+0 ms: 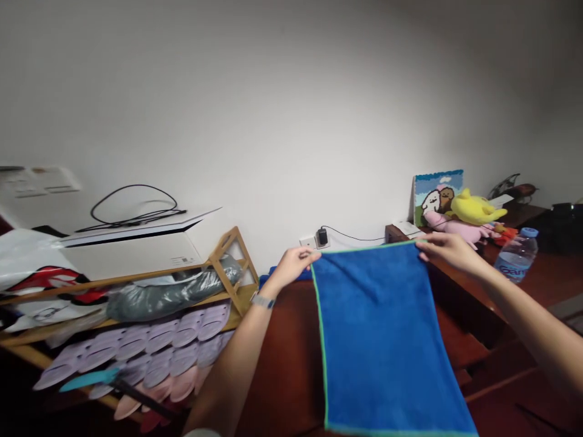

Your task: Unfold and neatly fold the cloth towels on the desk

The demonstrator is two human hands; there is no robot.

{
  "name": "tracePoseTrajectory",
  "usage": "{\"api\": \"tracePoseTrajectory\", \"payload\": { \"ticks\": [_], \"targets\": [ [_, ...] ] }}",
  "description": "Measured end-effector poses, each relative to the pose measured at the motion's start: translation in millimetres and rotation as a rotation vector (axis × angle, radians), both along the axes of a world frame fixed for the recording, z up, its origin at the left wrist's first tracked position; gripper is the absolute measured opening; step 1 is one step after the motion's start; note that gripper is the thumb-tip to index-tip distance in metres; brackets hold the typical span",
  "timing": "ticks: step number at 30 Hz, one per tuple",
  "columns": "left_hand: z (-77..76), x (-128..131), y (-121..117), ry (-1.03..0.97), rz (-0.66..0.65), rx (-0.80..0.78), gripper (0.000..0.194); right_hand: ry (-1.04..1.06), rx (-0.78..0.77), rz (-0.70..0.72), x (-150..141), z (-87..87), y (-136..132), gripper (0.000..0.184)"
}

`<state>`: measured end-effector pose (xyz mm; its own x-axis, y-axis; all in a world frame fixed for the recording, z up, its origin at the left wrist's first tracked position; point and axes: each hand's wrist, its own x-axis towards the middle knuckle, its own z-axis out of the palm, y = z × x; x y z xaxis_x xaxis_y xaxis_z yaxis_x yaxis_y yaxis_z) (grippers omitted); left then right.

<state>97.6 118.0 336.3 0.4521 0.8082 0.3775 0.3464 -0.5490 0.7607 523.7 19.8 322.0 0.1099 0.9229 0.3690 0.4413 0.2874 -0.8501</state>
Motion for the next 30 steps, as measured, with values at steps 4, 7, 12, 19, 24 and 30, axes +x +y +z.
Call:
{"api": "tracePoseTrajectory", "payload": {
  "ticks": [4,7,12,19,24,30],
  "targets": [
    [19.8,51.7,65.4,-0.039,0.178,0.163,0.046,0.023,0.111,-0.131,23.9,29.4,86.6,0.052],
    [26.7,78.0,88.5,-0.01,0.277,0.304,0.033,0.02,0.157,-0.242,38.1,38.9,124.2,0.043],
    [-23.9,104.0,95.8,0.099,0.24,0.386,0.031,-0.046,0.144,-0.39,65.2,-8.3,136.1,0.038],
    [-191.7,141.4,44.0,0.475,0.068,0.249,0.016,-0.438,-0.325,-0.56,50.8,-169.0,82.9,0.034],
    [-282.3,136.1,-13.9,0.531,0.079,0.193,0.022,-0.492,-0.465,-0.527,-2.1,-264.9,31.2,0.031],
    [-352.7,-2.4,-25.4,0.56,0.362,0.335,0.031,-0.499,-0.393,-0.375,-48.7,-337.1,-3.4,0.033]
  ]
}}
